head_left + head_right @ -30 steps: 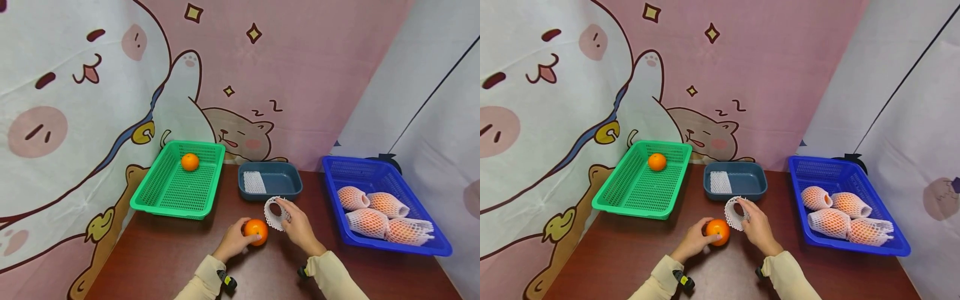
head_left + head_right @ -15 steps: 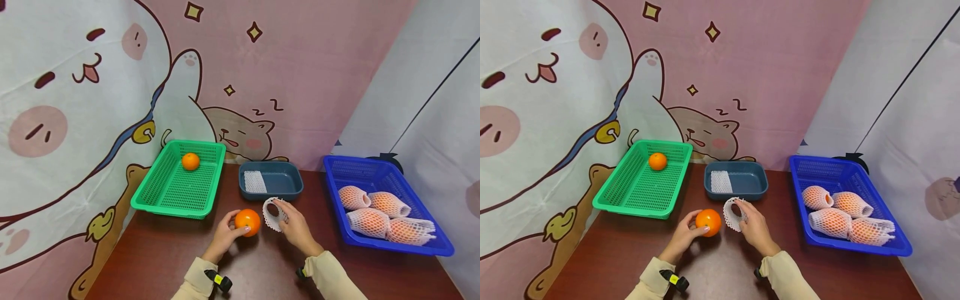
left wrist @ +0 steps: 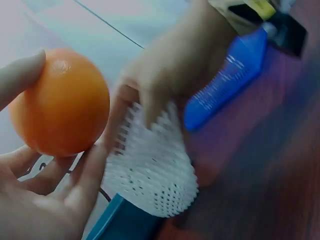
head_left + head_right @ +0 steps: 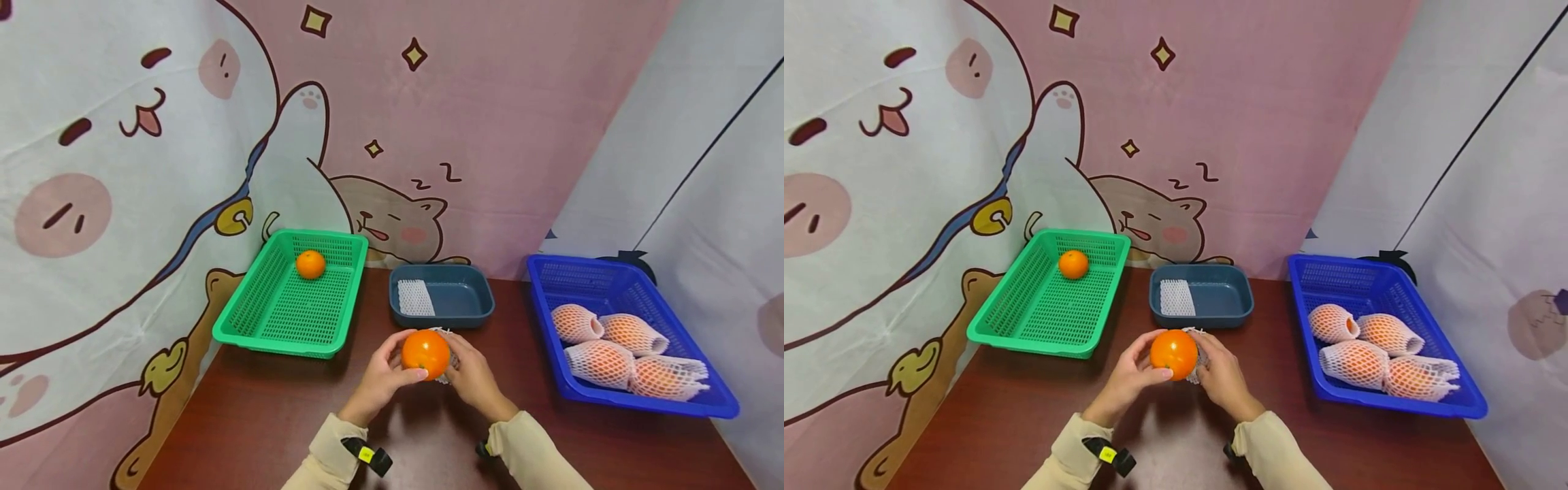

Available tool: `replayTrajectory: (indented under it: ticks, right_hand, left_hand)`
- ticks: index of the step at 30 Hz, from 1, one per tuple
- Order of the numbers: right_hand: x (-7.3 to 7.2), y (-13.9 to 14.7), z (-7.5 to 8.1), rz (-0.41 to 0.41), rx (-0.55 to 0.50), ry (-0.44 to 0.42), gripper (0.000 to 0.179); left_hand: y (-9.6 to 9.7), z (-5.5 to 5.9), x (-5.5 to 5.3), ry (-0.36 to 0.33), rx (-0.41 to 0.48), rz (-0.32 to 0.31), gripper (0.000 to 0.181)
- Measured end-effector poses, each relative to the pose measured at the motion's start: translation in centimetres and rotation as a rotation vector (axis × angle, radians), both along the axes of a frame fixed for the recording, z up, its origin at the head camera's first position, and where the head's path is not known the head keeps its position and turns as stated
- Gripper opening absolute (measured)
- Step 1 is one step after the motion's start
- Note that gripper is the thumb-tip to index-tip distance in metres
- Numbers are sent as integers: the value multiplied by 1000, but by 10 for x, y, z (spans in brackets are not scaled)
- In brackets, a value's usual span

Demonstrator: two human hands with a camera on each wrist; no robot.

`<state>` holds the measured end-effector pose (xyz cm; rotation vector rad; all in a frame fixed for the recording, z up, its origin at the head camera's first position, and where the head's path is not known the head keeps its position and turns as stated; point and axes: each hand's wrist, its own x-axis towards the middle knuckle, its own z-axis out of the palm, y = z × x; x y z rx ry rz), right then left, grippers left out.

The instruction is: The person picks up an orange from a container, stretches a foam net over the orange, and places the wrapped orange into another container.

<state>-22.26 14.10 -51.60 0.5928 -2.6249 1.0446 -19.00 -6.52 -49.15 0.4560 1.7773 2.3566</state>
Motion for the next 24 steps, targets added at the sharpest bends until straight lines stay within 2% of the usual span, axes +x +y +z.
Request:
replayTrajectory:
  ticks: [2, 6, 8, 11, 15, 20, 24]
  right_hand:
    - [1, -3, 1, 16, -11, 0, 60]
    - [2, -7, 2, 44, -31, 15, 63]
    - [3, -7, 3, 56, -37, 36, 66]
    - [4, -7, 3, 77, -42, 47, 68]
    - [5, -7, 3, 116, -39, 51, 68]
    - [9, -8, 4, 164, -40, 15, 70]
    - [11, -9, 6, 175, -65, 7, 70]
  left_hand:
    - [1, 6, 4, 36, -55, 20, 63]
    - [0, 19, 12, 65, -173, 88, 71]
    - [0, 13, 11, 49, -210, 122, 78]
    - [1, -3, 6, 25, -280, 172, 90]
    - [-1, -24, -1, -18, -354, 193, 99]
    - [-5, -30, -4, -14, -434, 181, 88]
    - [-6, -31, -3, -3, -497, 202, 77]
